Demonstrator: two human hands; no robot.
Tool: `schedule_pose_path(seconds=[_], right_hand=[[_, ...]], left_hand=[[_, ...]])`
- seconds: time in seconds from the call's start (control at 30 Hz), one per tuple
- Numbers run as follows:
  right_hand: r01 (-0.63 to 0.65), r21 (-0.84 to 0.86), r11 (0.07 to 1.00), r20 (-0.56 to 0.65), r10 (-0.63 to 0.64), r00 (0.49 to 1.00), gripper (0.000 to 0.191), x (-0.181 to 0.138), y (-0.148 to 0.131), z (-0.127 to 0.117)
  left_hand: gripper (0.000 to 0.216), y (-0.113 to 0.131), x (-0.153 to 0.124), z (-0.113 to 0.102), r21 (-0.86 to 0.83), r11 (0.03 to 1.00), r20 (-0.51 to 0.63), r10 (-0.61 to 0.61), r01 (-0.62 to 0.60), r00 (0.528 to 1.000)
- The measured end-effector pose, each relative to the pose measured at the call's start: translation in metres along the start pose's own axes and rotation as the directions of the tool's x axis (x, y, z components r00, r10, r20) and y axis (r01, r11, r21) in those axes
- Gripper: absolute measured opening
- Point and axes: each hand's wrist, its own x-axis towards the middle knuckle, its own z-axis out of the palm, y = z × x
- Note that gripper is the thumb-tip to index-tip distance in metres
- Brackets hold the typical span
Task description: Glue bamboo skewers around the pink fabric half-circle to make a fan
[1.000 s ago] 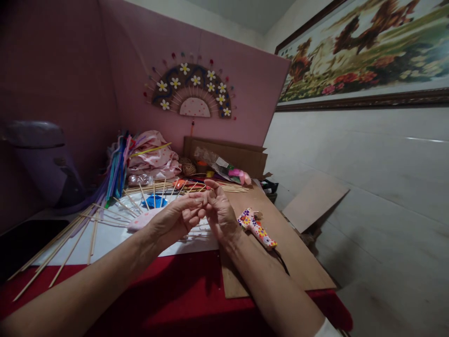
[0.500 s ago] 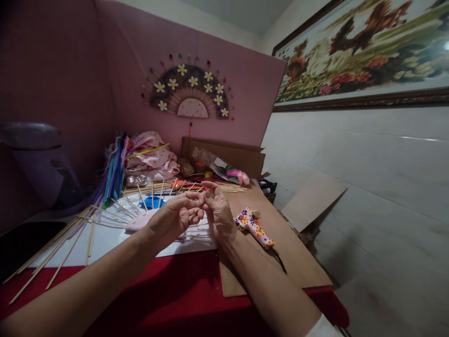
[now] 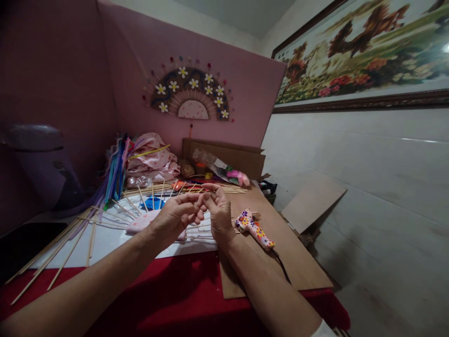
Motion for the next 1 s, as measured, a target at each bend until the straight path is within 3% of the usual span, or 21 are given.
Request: schedule_pose_path(seconds=[0.13, 0.37, 0.57, 0.7, 0.87, 1.0], right_hand=[[0.026, -0.032, 0.999, -0.031, -0.027, 0.999, 0.017, -0.0003, -0.0013, 0.0011], [0.115, -0.127, 0.985, -0.086, -0.126, 0.988, 0.017, -0.0038, -0.003, 0.0035], [0.113, -0.143, 0.983, -0.073, -0.124, 0.99, 0.018, -0.0023, -0.002, 0.0018], [0.113, -0.13, 0.985, -0.086, -0.125, 0.988, 0.021, -0.001, -0.0013, -0.0003], [-0.015, 0.007, 1.0, -0.105, 0.015, 0.994, 0.031, 0.0016, -0.0013, -0.0023], [-0.156, 0.163, 0.974, -0.047, 0.165, 0.985, 0.038, 0.0013, -0.0023, 0.0]], left_hand=[[0.028, -0.0012, -0.0005, 0.0003, -0.027, 1.0, 0.033, 0.014, -0.014, 0.999], [0.014, -0.0011, -0.0021, 0.0023, -0.028, 0.999, 0.042, 0.031, -0.03, 0.999], [0.027, 0.0002, -0.0024, 0.005, -0.025, 0.999, 0.008, 0.04, -0.04, 0.999], [0.022, 0.0014, -0.0035, 0.0044, -0.037, 0.998, 0.025, 0.05, -0.049, 0.998], [0.028, 0.001, -0.0023, 0.0018, -0.021, 0.998, -0.008, 0.06, -0.061, 0.998], [0.024, -0.0012, -0.0023, 0.0, 0.063, 0.991, -0.133, 0.122, -0.114, 0.984]])
